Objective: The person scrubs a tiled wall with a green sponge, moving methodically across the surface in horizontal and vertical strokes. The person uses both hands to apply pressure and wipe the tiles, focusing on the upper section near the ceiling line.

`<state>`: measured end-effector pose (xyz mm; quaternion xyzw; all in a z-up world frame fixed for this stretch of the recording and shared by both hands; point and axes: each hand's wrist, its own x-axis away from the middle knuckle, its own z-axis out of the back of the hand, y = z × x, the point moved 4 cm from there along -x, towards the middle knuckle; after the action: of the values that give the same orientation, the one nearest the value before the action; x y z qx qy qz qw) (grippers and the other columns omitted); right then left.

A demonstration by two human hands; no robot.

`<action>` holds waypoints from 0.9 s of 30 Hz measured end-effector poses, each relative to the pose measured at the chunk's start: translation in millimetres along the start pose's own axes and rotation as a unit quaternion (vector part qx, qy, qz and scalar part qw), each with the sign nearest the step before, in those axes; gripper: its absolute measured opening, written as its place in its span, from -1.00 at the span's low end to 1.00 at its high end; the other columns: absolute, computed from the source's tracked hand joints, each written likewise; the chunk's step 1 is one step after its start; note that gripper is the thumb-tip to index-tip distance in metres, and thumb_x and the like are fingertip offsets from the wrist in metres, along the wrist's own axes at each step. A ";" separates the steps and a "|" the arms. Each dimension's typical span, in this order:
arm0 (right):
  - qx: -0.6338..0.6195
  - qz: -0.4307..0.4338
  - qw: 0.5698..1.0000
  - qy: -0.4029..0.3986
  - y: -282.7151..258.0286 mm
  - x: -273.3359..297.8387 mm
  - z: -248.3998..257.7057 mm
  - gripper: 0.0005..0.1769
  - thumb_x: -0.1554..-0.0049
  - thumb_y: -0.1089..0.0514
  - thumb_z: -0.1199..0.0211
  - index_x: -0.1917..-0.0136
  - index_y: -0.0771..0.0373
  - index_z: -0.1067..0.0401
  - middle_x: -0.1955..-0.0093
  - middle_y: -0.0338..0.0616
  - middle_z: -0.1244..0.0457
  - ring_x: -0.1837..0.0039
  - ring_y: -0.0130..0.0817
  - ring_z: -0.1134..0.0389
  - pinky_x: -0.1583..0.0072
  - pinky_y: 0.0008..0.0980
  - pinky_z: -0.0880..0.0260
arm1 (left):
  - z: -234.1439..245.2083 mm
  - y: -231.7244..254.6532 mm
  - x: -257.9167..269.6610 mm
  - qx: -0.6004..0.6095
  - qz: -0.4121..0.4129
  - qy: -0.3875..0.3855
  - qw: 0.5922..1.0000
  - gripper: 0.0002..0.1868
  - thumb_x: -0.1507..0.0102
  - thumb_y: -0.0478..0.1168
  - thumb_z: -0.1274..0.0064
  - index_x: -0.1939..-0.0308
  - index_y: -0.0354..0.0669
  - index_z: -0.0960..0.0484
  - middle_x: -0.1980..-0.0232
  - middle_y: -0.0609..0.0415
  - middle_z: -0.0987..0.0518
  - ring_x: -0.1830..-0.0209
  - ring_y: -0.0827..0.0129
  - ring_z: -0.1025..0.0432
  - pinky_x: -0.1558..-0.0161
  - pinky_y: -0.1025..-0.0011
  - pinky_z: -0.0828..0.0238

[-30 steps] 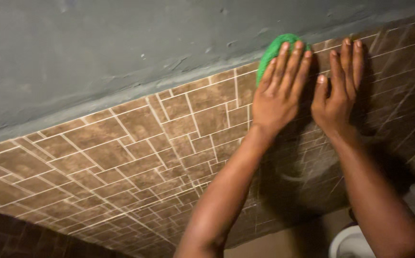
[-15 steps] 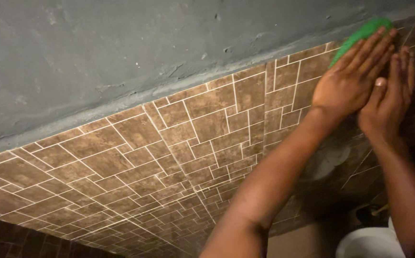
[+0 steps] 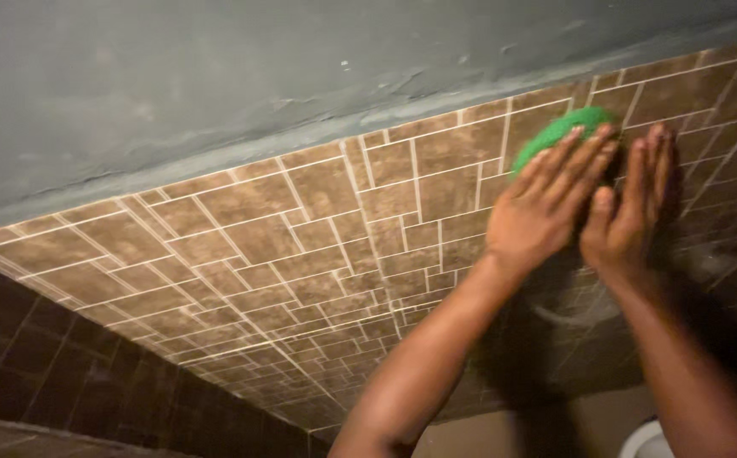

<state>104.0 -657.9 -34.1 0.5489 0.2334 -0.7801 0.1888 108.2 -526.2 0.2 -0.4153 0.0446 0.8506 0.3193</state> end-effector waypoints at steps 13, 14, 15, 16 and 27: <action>-0.053 0.095 0.993 -0.042 -164.3 7.2 -76.1 -0.32 -0.41 0.03 -0.03 -0.63 0.47 -0.02 -0.68 0.36 0.07 -0.71 0.36 0.14 -0.64 0.30 0.15 | 110.9 -171.0 171.1 -0.132 0.140 0.112 0.975 -0.25 -0.28 -0.33 0.05 -0.59 0.14 -0.29 -0.68 0.09 -0.14 -0.70 0.04 -0.01 -0.61 0.08 0.07; -0.036 0.093 0.994 -0.055 -171.6 9.4 -79.7 -0.30 -0.39 0.04 -0.05 -0.62 0.50 -0.03 -0.68 0.38 0.06 -0.71 0.36 0.13 -0.63 0.31 0.14 | 119.5 -182.9 183.8 -0.131 0.145 0.125 0.973 -0.26 -0.30 -0.30 0.01 -0.59 0.13 -0.28 -0.68 0.07 -0.14 -0.70 0.01 0.00 -0.60 0.05 0.05; -0.048 0.092 0.993 -0.050 -180.0 11.0 -85.1 -0.31 -0.38 0.05 -0.06 -0.62 0.49 -0.04 -0.68 0.37 0.06 -0.71 0.36 0.14 -0.63 0.32 0.15 | 127.9 -196.5 195.7 -0.129 0.150 0.137 0.971 -0.28 -0.33 -0.26 -0.03 -0.60 0.12 -0.28 -0.68 0.05 -0.13 -0.70 -0.02 0.00 -0.60 0.02 0.04; -0.059 0.092 0.993 -0.046 -188.6 12.5 -92.0 -0.31 -0.37 0.05 -0.07 -0.61 0.49 -0.05 -0.68 0.36 0.06 -0.72 0.36 0.14 -0.63 0.32 0.15 | 136.0 -210.7 207.0 -0.132 0.150 0.143 0.969 -0.26 -0.32 -0.24 -0.07 -0.59 0.12 -0.27 -0.68 0.04 -0.13 -0.70 -0.05 0.01 -0.59 -0.01 0.03; -0.037 0.090 0.990 -0.102 -238.9 37.4 -136.8 -0.22 -0.29 -0.01 -0.22 -0.58 0.54 -0.15 -0.72 0.31 0.08 -0.74 0.39 0.18 -0.65 0.37 0.17 | 231.0 -328.6 323.7 -0.228 0.184 0.149 0.944 -0.20 -0.27 -0.21 -0.16 -0.59 0.13 -0.26 -0.69 -0.01 -0.05 -0.70 -0.13 0.14 -0.64 -0.18 0.17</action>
<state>65.3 -385.3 -71.5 0.4781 0.1914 -0.8024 0.3015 -3.8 -23.2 -25.2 -0.5838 -0.0278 0.8103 0.0433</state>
